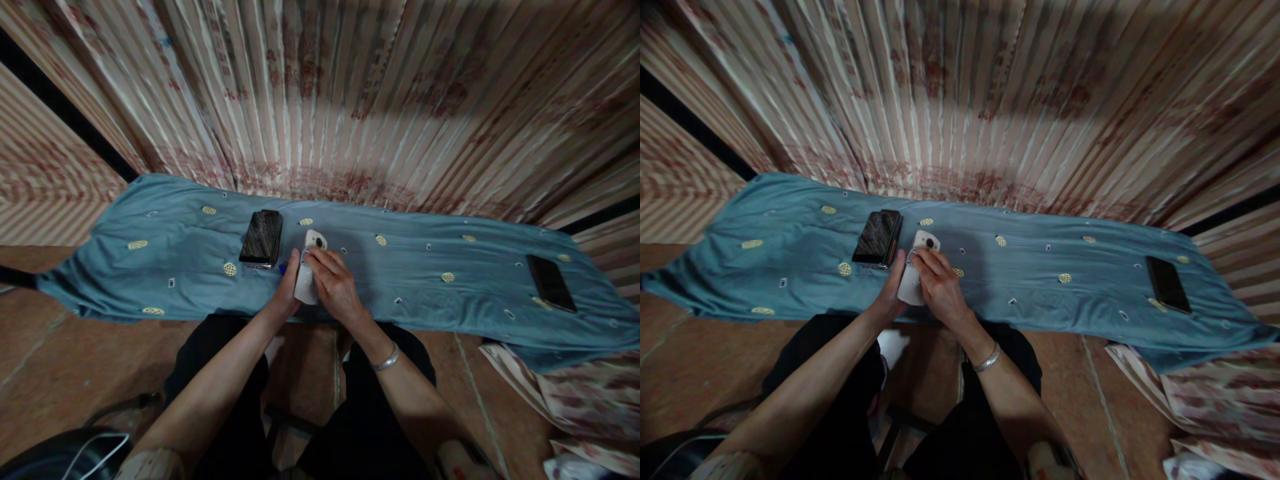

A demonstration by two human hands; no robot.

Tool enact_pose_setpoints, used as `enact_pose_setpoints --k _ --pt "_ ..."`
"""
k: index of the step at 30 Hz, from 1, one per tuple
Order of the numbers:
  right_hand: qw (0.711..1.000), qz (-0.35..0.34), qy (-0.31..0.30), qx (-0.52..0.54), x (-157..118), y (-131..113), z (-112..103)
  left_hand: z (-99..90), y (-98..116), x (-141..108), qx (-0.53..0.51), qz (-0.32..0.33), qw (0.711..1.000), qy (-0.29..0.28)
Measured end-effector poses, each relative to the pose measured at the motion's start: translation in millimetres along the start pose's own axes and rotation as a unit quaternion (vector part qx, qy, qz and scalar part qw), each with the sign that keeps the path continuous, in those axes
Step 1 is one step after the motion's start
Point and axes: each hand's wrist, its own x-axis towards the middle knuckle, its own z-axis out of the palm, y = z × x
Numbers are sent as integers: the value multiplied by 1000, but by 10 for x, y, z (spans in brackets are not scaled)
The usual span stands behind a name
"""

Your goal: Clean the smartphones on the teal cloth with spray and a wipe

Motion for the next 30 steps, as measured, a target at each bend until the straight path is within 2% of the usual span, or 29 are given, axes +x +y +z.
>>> enact_pose_setpoints --k 10,16,21,26,30 --pt "1000 4 -17 -5 -4 -20 -29 152 34 -88 9 -7 999 35" --pt "999 3 -45 11 -15 -32 -43 135 52 -73 23 2 999 38" --pt "1000 3 -27 5 -14 -39 -60 85 28 -29 -1 -10 1000 27" --pt "999 0 -44 12 -21 -90 -58 6 26 14 -6 -4 1000 27" --pt "999 1 -35 6 -22 -99 -62 -4 28 4 -2 -4 1000 21"
